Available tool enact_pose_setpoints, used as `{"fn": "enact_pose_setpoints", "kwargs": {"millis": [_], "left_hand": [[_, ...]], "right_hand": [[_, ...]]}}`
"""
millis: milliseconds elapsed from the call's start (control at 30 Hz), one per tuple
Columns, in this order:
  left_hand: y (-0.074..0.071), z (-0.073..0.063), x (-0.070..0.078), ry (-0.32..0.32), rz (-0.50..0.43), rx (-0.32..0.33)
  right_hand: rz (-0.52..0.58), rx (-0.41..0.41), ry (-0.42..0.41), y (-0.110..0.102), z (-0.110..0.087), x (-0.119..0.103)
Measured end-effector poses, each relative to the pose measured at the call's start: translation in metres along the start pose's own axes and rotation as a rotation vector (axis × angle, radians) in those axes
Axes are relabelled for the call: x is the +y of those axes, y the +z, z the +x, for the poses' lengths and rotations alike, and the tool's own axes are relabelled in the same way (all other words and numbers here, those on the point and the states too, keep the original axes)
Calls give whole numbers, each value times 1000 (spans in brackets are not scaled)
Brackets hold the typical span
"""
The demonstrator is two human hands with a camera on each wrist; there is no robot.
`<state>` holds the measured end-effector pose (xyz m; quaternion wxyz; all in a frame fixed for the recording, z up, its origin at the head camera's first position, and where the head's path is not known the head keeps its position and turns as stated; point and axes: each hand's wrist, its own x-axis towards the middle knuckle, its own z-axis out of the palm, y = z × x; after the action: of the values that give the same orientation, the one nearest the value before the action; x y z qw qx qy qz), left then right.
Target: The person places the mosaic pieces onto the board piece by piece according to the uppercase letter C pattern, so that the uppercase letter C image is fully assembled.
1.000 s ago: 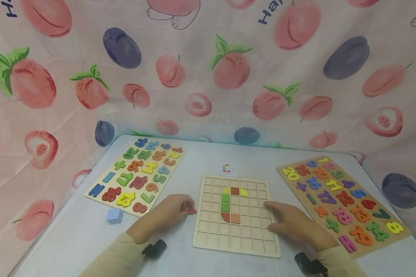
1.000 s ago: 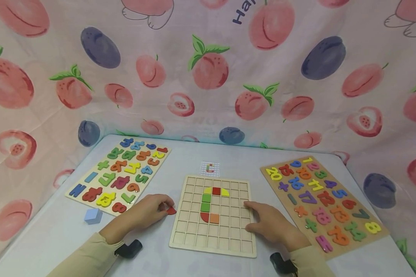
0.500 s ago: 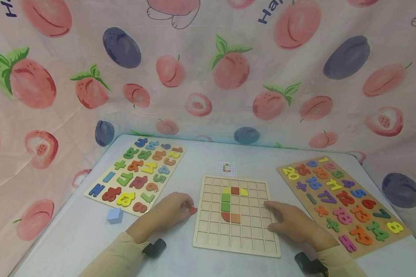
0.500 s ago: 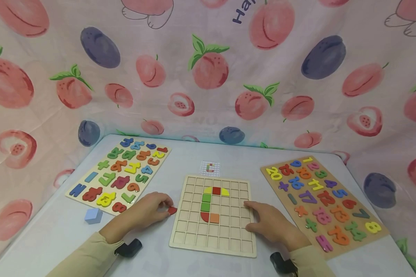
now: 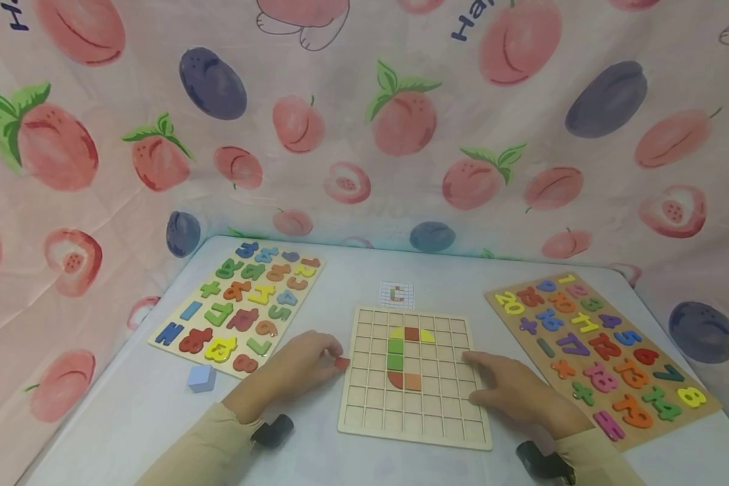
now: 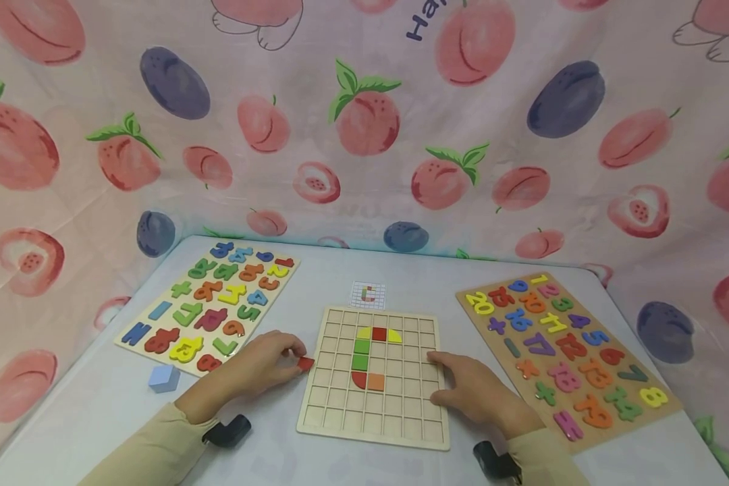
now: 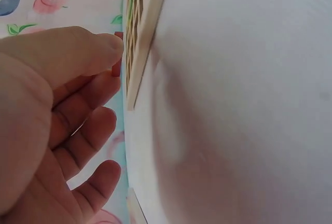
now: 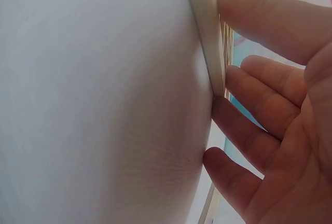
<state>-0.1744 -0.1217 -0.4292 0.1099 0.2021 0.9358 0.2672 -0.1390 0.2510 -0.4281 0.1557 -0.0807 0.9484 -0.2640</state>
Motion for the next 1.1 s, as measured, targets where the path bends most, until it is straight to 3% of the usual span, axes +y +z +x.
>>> {"fn": "enact_pose_setpoints", "kwargs": {"millis": [200,433,1100], "left_hand": [[4,8,6,56,16,5],[9,17,22,69,12,-28],[30,40,60,187,-23,-75]], "right_hand": [[6,-5,9,-1,-1,-1],[5,-6,10,-1,-1,-1],[-4,0,16,1,1,0]]}}
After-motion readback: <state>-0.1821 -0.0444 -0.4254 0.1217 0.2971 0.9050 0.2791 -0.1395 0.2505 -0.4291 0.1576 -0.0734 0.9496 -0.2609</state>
